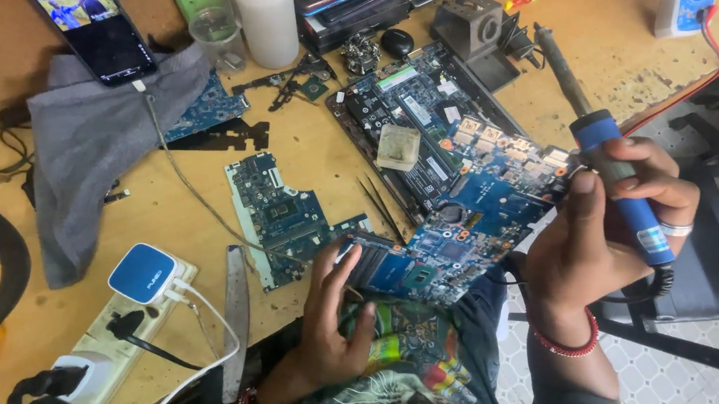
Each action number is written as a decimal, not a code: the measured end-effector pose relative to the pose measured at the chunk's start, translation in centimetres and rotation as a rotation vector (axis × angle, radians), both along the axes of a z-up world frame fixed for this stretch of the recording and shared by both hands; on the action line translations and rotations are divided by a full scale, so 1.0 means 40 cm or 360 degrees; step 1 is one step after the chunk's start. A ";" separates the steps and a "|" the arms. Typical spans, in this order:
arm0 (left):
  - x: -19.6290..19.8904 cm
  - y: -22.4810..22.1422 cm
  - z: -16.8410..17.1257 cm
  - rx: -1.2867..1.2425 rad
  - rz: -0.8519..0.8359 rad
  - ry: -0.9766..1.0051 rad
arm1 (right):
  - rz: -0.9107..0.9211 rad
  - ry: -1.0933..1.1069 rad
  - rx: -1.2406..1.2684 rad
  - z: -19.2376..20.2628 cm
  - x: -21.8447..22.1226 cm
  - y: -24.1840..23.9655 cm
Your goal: The person is using tweezers and a soldering iron to inspect and repair components on a laptop motherboard.
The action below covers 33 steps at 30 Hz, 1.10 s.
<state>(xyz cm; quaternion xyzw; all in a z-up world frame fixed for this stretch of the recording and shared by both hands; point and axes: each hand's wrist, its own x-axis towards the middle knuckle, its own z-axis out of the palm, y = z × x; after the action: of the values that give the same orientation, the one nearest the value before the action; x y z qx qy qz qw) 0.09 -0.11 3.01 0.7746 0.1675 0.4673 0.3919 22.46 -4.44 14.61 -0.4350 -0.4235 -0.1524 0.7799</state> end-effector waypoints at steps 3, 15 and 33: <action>0.017 -0.004 -0.018 -0.0159 0.0034 -0.0160 | 0.0010 -0.0013 0.0052 0.000 0.004 -0.009; -0.026 0.017 0.058 -0.0843 -0.0963 0.0040 | -0.0020 -0.0279 -0.0203 -0.067 -0.026 -0.009; -0.021 0.006 -0.100 -0.0549 -0.0135 -0.0313 | -0.0195 -0.0066 -0.0046 -0.157 0.069 -0.013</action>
<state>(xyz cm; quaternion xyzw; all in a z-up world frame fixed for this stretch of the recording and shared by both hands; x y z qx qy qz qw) -0.73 0.13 -0.99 0.6530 0.1733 0.4881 0.5525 25.21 -4.96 8.34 -0.4681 -0.4143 -0.2028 0.7538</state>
